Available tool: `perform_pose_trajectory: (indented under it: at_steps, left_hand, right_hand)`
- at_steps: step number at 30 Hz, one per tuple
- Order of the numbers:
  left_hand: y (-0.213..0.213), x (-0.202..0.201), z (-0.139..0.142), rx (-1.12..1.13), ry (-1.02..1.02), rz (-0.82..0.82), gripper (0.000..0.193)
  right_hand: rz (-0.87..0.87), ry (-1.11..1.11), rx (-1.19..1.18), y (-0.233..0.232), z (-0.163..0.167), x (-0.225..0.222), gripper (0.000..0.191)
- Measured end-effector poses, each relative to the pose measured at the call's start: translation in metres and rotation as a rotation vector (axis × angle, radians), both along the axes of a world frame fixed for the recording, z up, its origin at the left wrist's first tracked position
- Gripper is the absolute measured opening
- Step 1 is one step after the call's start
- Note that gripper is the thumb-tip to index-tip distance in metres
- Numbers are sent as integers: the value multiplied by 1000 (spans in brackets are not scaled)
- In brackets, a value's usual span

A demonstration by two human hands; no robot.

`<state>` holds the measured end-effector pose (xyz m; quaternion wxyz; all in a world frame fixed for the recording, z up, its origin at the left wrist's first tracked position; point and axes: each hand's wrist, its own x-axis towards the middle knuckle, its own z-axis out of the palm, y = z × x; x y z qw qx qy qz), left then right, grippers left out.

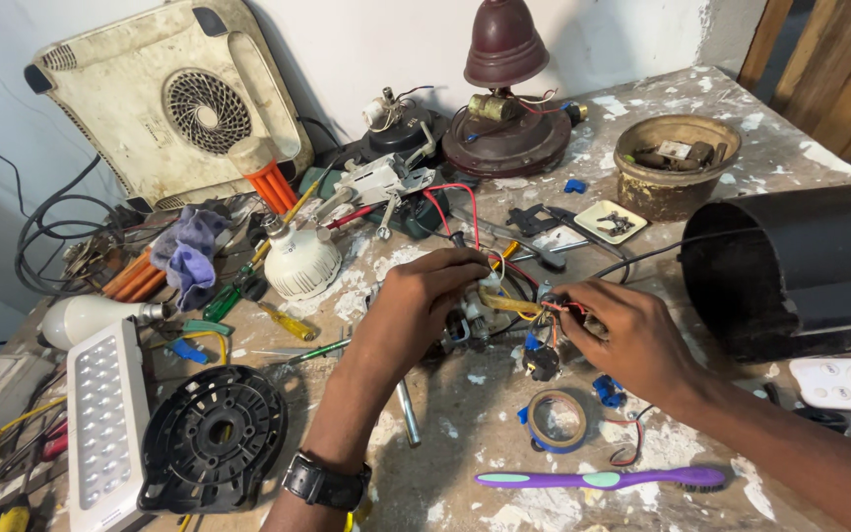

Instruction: The person reassembles the wiring of a small electric motor on a cluttered workbench. They route and position the motor's lead wires, use pliers to grip and adjust connections, and press wire terminals into place by hand while steadying the motor with the other hand.

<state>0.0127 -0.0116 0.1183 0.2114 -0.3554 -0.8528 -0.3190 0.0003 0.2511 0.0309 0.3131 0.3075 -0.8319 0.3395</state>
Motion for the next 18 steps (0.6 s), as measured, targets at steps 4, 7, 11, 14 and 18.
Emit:
perform_pose_trajectory:
  at_steps: [4,7,11,14,18]
  left_hand:
    - [1,-5,9,-81,27,-22,25]
    - [3,-15,17,-155,32,-44,21]
    - [8,-25,19,-234,11,-13,15]
    - [19,-35,17,-294,56,-36,17]
    - [23,-44,17,-265,-82,-30,17]
  right_hand:
    - [11,-6,8,0,2,0,26]
    - [52,-42,38,-1,5,1,30]
    - [56,7,80,-2,8,4,33]
    - [88,11,76,-3,11,4,35]
    - [152,-66,74,-3,15,4,36]
